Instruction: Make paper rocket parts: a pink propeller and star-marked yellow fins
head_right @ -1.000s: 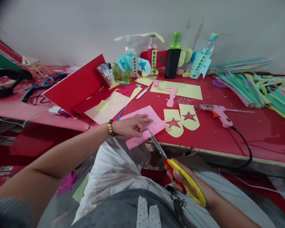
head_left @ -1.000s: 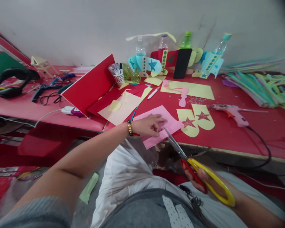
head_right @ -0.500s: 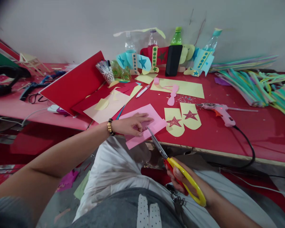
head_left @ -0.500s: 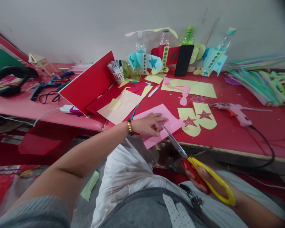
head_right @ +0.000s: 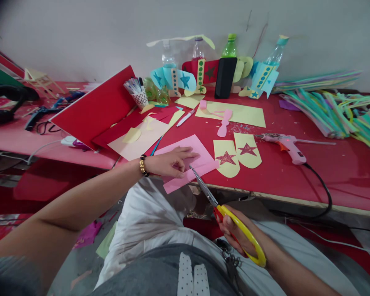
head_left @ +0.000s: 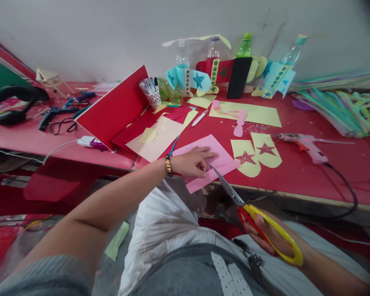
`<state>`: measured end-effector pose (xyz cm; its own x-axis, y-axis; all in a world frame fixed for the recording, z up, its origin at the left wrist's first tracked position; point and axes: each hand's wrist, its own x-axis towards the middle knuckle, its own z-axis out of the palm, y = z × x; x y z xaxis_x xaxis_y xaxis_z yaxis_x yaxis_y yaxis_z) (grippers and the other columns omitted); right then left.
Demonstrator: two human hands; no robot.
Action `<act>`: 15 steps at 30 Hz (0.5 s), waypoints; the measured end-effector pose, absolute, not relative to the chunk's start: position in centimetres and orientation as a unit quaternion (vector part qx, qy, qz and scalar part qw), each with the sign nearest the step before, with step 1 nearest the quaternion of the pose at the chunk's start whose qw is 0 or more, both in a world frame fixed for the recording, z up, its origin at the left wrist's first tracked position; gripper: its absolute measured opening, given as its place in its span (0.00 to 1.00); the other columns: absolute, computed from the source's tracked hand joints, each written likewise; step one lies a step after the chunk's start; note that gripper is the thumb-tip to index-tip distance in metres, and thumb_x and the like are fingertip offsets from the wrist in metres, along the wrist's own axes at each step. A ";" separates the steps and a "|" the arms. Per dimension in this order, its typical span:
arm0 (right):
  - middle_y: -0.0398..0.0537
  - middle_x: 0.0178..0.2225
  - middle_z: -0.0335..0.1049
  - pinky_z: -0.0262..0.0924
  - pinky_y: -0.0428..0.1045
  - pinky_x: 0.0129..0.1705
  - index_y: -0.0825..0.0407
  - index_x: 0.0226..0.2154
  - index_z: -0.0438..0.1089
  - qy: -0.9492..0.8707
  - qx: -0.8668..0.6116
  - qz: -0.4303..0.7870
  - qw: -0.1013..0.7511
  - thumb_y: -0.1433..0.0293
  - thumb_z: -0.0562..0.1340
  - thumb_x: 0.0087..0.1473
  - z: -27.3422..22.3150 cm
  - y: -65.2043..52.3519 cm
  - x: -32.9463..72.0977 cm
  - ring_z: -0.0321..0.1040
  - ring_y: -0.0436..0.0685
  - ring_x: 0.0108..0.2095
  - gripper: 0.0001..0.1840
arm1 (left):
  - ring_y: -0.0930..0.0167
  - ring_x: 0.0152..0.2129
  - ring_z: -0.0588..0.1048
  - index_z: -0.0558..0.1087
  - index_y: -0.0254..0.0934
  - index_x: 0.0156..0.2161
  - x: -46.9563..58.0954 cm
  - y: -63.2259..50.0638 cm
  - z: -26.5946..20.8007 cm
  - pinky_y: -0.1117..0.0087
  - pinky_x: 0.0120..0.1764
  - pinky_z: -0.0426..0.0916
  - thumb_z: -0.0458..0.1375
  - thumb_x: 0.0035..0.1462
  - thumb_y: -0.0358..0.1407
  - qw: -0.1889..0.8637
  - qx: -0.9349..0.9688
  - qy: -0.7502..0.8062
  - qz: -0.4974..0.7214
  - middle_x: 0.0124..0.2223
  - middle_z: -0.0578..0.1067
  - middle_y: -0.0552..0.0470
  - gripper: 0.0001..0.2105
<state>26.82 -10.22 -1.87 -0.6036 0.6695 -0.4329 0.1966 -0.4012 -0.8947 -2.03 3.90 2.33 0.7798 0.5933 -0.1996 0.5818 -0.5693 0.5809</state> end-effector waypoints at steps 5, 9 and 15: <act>0.33 0.16 0.51 0.36 0.42 0.14 0.49 0.28 0.57 -0.519 -0.432 0.711 0.195 0.35 0.51 0.49 -2.5 -10.8 27.0 0.38 0.41 0.11 0.33 | 0.57 0.68 0.42 0.73 0.36 0.24 -2.1 3.7 2.2 0.53 0.65 0.39 0.62 0.54 0.36 0.329 0.883 0.334 0.030 0.69 0.55 0.52 0.10; 0.38 0.24 0.58 0.37 0.43 0.14 0.44 0.35 0.63 -0.500 -0.451 0.684 0.280 0.35 0.53 0.47 -2.9 -12.1 27.8 0.40 0.41 0.12 0.31 | 0.63 0.65 0.55 0.72 0.36 0.27 -2.9 3.5 3.4 0.63 0.60 0.56 0.60 0.56 0.37 0.374 0.850 0.353 0.118 0.68 0.57 0.48 0.08; 0.41 0.31 0.63 0.39 0.46 0.18 0.36 0.39 0.64 -0.467 -0.491 0.655 0.335 0.39 0.66 0.36 -3.7 -13.7 30.7 0.47 0.45 0.15 0.31 | 0.63 0.59 0.65 0.67 0.37 0.27 -6.2 -1.1 6.3 0.66 0.50 0.65 0.56 0.60 0.40 0.382 0.792 0.428 0.207 0.58 0.70 0.44 0.12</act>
<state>30.66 -13.73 -3.65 -0.2927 0.8972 -0.3307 0.0196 -0.3401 -0.9402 -6.16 -1.15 6.33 0.5472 0.8370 0.0006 0.5205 -0.3408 0.7829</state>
